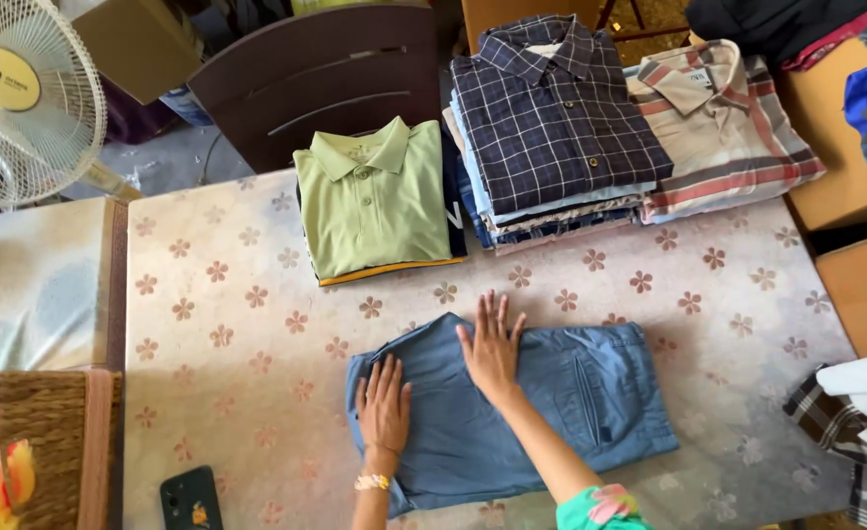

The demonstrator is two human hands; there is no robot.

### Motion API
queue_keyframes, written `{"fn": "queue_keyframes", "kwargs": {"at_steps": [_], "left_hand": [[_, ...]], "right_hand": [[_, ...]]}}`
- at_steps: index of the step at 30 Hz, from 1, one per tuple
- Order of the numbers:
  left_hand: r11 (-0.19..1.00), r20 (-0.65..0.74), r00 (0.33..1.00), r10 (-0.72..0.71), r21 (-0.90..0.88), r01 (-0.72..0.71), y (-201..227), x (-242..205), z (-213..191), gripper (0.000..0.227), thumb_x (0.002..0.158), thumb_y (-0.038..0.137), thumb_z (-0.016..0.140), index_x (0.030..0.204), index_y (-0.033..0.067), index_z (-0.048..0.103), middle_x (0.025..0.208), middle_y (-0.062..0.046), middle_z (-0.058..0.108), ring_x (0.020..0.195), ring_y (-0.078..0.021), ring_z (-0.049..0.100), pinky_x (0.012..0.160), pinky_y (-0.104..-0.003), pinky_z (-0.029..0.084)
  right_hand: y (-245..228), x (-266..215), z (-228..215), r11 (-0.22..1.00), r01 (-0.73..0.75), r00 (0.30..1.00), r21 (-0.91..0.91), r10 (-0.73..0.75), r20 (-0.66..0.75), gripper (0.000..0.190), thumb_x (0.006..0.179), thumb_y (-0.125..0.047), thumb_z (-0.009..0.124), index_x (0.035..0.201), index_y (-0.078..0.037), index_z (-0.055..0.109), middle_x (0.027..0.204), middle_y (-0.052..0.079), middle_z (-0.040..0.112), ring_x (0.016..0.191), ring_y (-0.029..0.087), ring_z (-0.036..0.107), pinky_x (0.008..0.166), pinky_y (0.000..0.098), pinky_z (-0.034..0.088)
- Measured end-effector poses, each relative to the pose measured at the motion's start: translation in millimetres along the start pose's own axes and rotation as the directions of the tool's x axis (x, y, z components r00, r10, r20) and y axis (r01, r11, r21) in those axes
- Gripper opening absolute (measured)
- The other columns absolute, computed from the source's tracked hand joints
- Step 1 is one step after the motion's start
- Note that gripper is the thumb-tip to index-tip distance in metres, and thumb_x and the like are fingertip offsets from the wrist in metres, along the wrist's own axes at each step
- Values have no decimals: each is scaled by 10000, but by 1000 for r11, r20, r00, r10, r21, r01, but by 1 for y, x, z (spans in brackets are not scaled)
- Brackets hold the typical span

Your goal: Folding various garments including a button-down shirt and shorts on a table.

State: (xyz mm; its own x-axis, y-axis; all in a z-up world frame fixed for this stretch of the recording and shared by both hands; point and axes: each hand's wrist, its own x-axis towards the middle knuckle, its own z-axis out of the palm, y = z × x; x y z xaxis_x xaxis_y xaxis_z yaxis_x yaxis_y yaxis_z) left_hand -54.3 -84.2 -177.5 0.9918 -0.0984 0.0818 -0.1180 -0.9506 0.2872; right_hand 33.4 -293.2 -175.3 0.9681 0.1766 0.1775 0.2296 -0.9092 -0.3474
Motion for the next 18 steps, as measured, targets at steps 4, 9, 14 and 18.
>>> {"fn": "queue_keyframes", "kwargs": {"at_steps": [4, 9, 14, 18], "left_hand": [[991, -184, 983, -4, 130, 28, 15, 3, -10, 529, 1079, 327, 366, 1605, 299, 317, 1688, 111, 311, 1596, -140, 241, 1308, -379, 161], [983, 27, 984, -178, 43, 177, -31, 21, -16, 711, 959, 409, 535, 1571, 108, 335, 1652, -63, 304, 1521, -291, 172, 1181, -569, 101], [915, -281, 936, -211, -394, 88, -104, 27, -3, 579, 1024, 114, 507, 1588, 116, 376, 1650, -100, 364, 1561, -367, 188, 1226, -477, 255], [980, 45, 999, -2, -198, 11, -100, 46, -22, 530, 967, 87, 602, 1473, 242, 573, 1439, -7, 622, 1345, -241, 592, 1167, -398, 456]], "right_hand": [[-49, -27, 21, 882, 395, 919, -256, -380, 107, 668, 1079, -509, 296, 1643, -175, 171, 1728, 29, 110, 1578, 289, 65, 1246, 582, 4], [-27, -6, 3, 987, 158, 950, -32, -143, 277, 685, 1031, -488, 392, 1599, -149, 209, 1673, 37, 165, 1539, 276, 119, 1205, 610, 62], [-11, 32, 2, 985, -5, 1000, 170, 9, -24, 604, 1062, -266, 503, 1615, -148, 292, 1667, 113, 349, 1504, 275, 343, 1206, 555, 286], [-6, 59, 10, 974, 202, 945, 103, -221, 242, 687, 818, -51, 648, 1480, -109, 470, 1448, 116, 522, 1342, 322, 463, 1065, 507, 411]]}}
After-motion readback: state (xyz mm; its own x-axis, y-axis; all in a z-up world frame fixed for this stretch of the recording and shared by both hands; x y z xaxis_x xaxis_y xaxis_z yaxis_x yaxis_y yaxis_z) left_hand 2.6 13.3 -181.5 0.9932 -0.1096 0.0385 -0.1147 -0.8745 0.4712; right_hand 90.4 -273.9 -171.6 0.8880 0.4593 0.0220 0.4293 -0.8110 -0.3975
